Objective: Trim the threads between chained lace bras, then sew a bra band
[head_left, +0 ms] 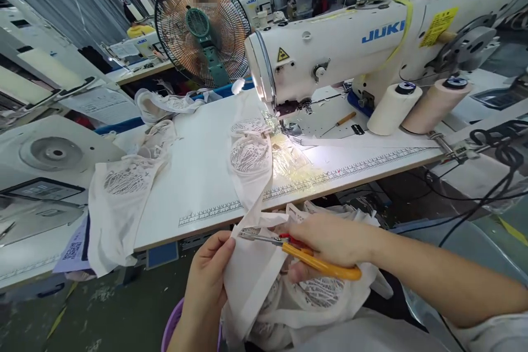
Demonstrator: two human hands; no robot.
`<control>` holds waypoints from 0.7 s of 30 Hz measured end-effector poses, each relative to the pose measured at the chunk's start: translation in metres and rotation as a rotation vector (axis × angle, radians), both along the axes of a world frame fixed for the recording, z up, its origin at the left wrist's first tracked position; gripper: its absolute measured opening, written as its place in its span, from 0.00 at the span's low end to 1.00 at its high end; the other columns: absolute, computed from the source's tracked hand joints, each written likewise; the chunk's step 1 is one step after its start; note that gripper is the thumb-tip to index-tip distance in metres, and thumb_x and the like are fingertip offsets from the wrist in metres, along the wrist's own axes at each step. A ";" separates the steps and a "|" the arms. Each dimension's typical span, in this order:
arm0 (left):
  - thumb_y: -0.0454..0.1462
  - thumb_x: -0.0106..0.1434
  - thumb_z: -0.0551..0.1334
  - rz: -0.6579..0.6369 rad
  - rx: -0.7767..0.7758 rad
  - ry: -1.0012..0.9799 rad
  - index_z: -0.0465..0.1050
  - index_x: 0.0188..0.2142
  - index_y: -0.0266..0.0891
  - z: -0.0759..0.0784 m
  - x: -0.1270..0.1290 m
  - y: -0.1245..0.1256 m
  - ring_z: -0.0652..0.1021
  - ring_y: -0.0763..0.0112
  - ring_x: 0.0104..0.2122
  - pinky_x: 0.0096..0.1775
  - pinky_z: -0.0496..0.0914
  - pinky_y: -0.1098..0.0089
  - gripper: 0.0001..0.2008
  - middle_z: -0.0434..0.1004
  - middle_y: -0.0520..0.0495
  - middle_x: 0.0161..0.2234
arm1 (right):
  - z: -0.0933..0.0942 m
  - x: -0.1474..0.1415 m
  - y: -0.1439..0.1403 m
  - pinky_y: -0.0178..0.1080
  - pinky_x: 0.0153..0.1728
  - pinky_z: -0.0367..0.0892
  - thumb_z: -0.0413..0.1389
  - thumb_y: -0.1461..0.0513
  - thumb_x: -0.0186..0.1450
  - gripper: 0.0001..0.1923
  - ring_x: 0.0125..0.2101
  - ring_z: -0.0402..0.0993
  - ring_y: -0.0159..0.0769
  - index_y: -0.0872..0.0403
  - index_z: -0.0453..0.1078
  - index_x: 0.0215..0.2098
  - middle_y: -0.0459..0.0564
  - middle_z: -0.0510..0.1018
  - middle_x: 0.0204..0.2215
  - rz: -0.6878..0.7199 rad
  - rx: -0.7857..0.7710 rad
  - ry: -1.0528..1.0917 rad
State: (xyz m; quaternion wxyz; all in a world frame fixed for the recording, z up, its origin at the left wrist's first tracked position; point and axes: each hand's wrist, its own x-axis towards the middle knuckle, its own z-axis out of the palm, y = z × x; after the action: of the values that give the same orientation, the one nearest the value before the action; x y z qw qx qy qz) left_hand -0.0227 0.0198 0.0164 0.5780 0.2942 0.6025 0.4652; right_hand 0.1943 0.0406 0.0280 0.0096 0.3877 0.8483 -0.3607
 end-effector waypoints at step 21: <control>0.44 0.41 0.70 -0.007 0.083 0.016 0.67 0.17 0.37 0.005 0.010 -0.004 0.62 0.79 0.17 0.20 0.58 0.79 0.16 0.66 0.55 0.15 | 0.001 -0.030 -0.001 0.36 0.25 0.61 0.46 0.43 0.58 0.26 0.27 0.71 0.42 0.56 0.68 0.32 0.53 0.75 0.27 -0.074 -0.120 0.036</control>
State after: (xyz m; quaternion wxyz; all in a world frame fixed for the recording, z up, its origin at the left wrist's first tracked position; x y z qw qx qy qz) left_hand -0.0127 0.0160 0.0211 0.5620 0.3237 0.5862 0.4855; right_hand 0.1642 0.0392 0.0288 0.0041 0.4111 0.8103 -0.4177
